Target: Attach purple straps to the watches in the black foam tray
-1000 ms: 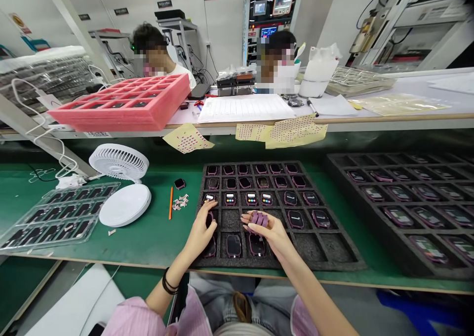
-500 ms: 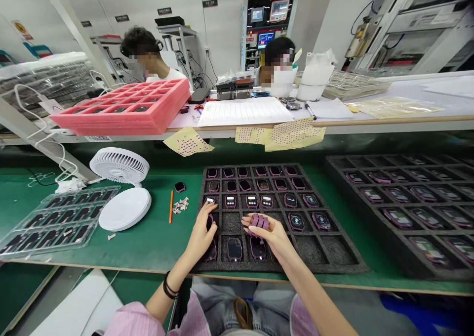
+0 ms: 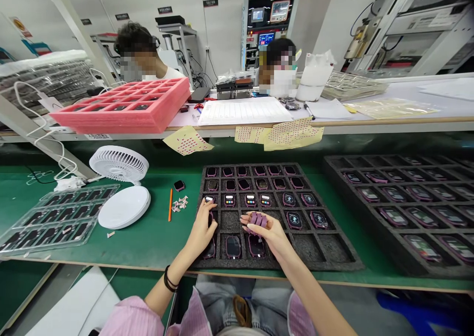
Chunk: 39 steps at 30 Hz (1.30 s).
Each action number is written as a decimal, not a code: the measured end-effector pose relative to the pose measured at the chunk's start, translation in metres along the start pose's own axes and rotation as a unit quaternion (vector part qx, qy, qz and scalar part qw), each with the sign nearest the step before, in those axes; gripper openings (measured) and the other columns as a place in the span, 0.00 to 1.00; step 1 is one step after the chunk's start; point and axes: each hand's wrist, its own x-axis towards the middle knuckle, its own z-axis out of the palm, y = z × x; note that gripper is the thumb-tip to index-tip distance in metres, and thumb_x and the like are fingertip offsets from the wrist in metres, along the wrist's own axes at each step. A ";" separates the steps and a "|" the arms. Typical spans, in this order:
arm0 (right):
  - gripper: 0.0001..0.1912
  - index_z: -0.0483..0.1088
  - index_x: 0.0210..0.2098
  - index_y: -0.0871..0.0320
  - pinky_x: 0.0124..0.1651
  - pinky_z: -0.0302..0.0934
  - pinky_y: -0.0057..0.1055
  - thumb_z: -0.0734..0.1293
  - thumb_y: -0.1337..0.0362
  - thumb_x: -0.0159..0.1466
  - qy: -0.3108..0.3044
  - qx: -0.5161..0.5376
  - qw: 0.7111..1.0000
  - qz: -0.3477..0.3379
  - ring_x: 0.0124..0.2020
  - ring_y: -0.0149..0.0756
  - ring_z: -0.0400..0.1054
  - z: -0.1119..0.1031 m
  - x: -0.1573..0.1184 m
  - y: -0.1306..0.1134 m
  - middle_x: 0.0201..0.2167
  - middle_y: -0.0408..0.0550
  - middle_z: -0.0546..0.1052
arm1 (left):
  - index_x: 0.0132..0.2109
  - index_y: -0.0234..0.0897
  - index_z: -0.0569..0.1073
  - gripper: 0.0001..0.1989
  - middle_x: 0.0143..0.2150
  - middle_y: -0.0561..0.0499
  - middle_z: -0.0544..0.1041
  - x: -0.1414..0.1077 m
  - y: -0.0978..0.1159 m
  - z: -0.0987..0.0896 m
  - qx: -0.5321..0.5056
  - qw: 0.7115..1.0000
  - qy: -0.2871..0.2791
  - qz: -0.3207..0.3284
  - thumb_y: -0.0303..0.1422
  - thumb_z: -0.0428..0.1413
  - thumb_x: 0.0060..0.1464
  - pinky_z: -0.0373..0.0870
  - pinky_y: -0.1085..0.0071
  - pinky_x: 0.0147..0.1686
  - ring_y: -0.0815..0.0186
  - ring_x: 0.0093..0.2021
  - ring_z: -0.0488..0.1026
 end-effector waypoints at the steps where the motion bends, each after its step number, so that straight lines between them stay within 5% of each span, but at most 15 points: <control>1: 0.24 0.75 0.39 0.61 0.55 0.63 0.52 0.79 0.62 0.44 -0.002 0.003 1.000 0.004 0.47 0.52 0.73 0.000 0.000 -0.001 0.42 0.57 0.80 | 0.56 0.37 0.61 0.23 0.62 0.41 0.62 0.001 0.002 0.000 0.006 1.000 -0.002 0.005 0.22 0.46 0.53 0.48 0.48 0.65 0.55 0.69 0.46; 5: 0.23 0.75 0.39 0.61 0.52 0.66 0.50 0.78 0.63 0.44 -0.010 0.018 0.999 0.035 0.45 0.50 0.74 0.002 0.001 -0.006 0.41 0.55 0.80 | 0.61 0.38 0.57 0.26 0.66 0.40 0.57 0.006 0.027 -0.004 0.015 0.998 -0.017 0.056 0.23 0.47 0.55 0.43 0.45 0.66 0.55 0.70 0.43; 9: 0.20 0.75 0.38 0.61 0.50 0.68 0.47 0.77 0.62 0.46 -0.038 0.024 0.997 0.065 0.44 0.48 0.75 0.004 0.000 -0.013 0.38 0.53 0.81 | 0.66 0.41 0.50 0.35 0.68 0.42 0.54 0.015 0.066 -0.005 -0.052 0.977 -0.154 0.137 0.32 0.55 0.55 0.49 0.52 0.66 0.57 0.68 0.51; 12: 0.20 0.74 0.40 0.59 0.44 0.71 0.42 0.75 0.58 0.50 -0.048 0.018 0.996 0.078 0.41 0.46 0.76 0.004 -0.004 -0.016 0.37 0.50 0.81 | 0.64 0.42 0.58 0.32 0.64 0.45 0.63 0.025 0.086 0.000 -0.097 0.957 -0.220 0.159 0.34 0.58 0.54 0.59 0.58 0.62 0.58 0.64 0.60; 18: 0.18 0.71 0.45 0.53 0.39 0.72 0.45 0.69 0.54 0.57 0.013 0.019 0.998 0.065 0.35 0.42 0.76 -0.010 -0.012 -0.021 0.37 0.47 0.79 | 0.56 0.41 0.68 0.26 0.55 0.48 0.74 0.047 0.093 0.011 -0.109 0.953 -0.213 0.186 0.35 0.62 0.50 0.65 0.65 0.56 0.60 0.55 0.70; 22: 0.19 0.72 0.42 0.56 0.43 0.67 0.47 0.65 0.52 0.57 0.065 -0.109 0.992 -0.020 0.33 0.43 0.74 -0.029 -0.002 -0.029 0.31 0.48 0.78 | 0.55 0.39 0.69 0.26 0.53 0.45 0.75 0.057 0.087 0.020 -0.012 0.962 -0.197 0.187 0.35 0.63 0.49 0.66 0.62 0.54 0.58 0.53 0.71; 27: 0.15 0.75 0.37 0.56 0.56 0.57 0.43 0.61 0.56 0.58 0.130 -0.374 0.907 -0.145 0.46 0.43 0.69 -0.049 0.014 -0.019 0.38 0.49 0.74 | 0.55 0.37 0.70 0.26 0.51 0.43 0.75 0.058 0.074 0.020 0.068 0.954 -0.213 0.199 0.36 0.63 0.48 0.67 0.62 0.52 0.57 0.52 0.72; 32: 0.19 0.71 0.48 0.54 0.55 0.59 0.45 0.58 0.59 0.61 0.104 -0.500 0.843 -0.172 0.46 0.44 0.67 -0.058 0.018 -0.003 0.41 0.50 0.73 | 0.56 0.43 0.70 0.24 0.50 0.45 0.75 0.042 0.050 -0.006 0.129 0.957 -0.186 0.184 0.42 0.60 0.52 0.63 0.58 0.53 0.56 0.52 0.70; 36: 0.21 0.69 0.53 0.55 0.54 0.58 0.52 0.57 0.56 0.64 0.128 -0.590 0.767 -0.216 0.50 0.51 0.65 -0.049 0.009 -0.003 0.43 0.56 0.71 | 0.57 0.50 0.68 0.21 0.61 0.47 0.67 0.021 0.035 -0.020 0.135 0.957 -0.174 0.189 0.43 0.53 0.57 0.52 0.53 0.62 0.56 0.62 0.61; 39: 0.23 0.63 0.59 0.52 0.61 0.48 0.57 0.56 0.55 0.67 0.111 -0.633 0.721 -0.258 0.61 0.53 0.56 -0.034 -0.004 -0.007 0.58 0.56 0.65 | 0.60 0.49 0.65 0.20 0.62 0.48 0.66 0.005 0.037 -0.032 0.137 0.959 -0.172 0.179 0.41 0.50 0.61 0.50 0.54 0.63 0.58 0.64 0.59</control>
